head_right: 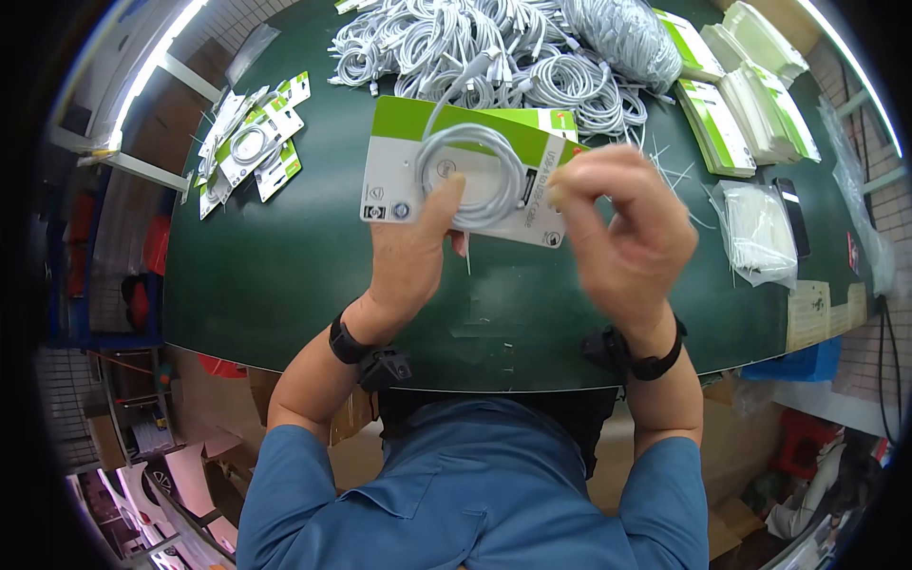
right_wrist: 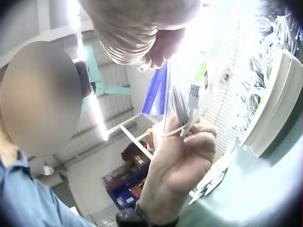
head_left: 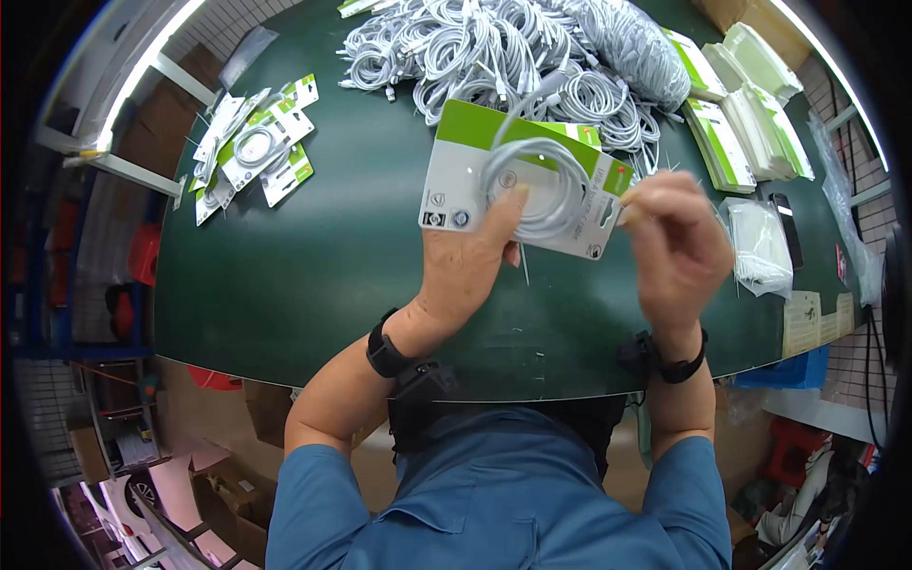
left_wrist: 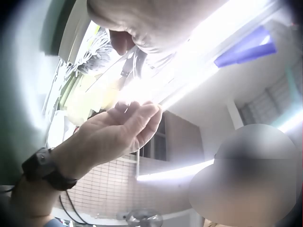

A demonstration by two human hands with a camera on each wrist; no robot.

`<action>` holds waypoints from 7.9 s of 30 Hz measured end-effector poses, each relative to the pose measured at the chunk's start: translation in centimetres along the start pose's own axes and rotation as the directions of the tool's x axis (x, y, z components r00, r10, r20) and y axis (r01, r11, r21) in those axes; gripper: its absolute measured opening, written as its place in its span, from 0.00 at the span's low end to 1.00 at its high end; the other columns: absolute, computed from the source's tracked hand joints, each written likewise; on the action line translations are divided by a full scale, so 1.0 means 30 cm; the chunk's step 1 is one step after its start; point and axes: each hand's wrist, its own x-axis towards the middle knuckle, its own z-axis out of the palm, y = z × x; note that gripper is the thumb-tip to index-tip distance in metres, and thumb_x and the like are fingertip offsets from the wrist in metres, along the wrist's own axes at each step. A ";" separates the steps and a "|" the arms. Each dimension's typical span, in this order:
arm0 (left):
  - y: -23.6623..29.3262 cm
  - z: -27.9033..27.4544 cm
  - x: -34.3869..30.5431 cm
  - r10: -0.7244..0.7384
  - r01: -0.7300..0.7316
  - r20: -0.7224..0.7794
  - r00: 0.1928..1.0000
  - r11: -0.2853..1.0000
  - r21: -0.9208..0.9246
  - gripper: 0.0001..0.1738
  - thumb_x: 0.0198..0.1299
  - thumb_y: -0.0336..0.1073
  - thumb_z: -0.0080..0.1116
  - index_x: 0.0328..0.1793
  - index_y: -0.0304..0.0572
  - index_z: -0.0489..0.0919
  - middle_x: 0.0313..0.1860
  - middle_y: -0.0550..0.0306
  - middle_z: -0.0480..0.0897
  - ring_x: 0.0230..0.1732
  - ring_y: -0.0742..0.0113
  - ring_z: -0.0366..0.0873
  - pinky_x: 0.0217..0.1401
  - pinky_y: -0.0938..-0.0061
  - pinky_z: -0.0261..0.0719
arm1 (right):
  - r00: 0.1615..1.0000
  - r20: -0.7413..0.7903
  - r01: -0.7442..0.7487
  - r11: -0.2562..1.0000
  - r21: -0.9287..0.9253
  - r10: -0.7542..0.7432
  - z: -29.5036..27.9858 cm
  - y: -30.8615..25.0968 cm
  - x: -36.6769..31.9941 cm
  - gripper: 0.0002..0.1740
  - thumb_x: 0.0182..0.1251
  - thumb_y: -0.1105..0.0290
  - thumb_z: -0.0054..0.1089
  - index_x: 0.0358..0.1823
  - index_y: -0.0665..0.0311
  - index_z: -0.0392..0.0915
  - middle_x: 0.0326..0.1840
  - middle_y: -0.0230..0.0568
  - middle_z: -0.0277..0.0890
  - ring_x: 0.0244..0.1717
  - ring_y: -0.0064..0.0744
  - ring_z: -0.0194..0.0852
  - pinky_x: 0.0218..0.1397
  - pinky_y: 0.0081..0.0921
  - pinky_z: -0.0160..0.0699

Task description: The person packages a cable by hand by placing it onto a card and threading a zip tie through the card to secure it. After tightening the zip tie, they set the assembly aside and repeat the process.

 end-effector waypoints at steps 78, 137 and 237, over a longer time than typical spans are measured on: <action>-0.026 0.066 0.016 0.003 -0.062 -0.171 0.985 0.937 -0.344 0.19 0.75 0.35 0.69 0.65 0.35 0.80 0.53 0.53 0.87 0.49 0.69 0.88 0.44 0.72 0.93 | 0.927 0.243 0.356 0.873 -0.334 -0.285 0.149 0.051 -0.092 0.13 0.51 0.83 0.74 0.41 0.71 0.87 0.45 0.46 0.85 0.38 0.40 0.90 0.37 0.31 0.91; -0.088 0.073 -0.010 -0.062 0.053 -0.040 0.997 0.978 -0.199 0.15 0.76 0.35 0.68 0.60 0.30 0.85 0.45 0.54 0.90 0.37 0.72 0.88 0.35 0.76 0.91 | 0.907 0.259 0.420 0.726 -0.545 -0.331 0.080 0.108 -0.051 0.26 0.47 0.83 0.76 0.53 0.64 0.88 0.44 0.40 0.86 0.37 0.39 0.81 0.37 0.34 0.82; -0.057 0.008 -0.106 0.074 -0.093 0.168 0.983 0.989 0.111 0.15 0.80 0.40 0.60 0.61 0.37 0.79 0.45 0.57 0.85 0.35 0.71 0.80 0.29 0.76 0.75 | 0.879 -0.051 -0.454 0.864 0.220 0.475 -0.301 -0.099 -0.128 0.08 0.76 0.71 0.68 0.42 0.71 0.87 0.35 0.31 0.87 0.37 0.18 0.82 0.38 0.22 0.80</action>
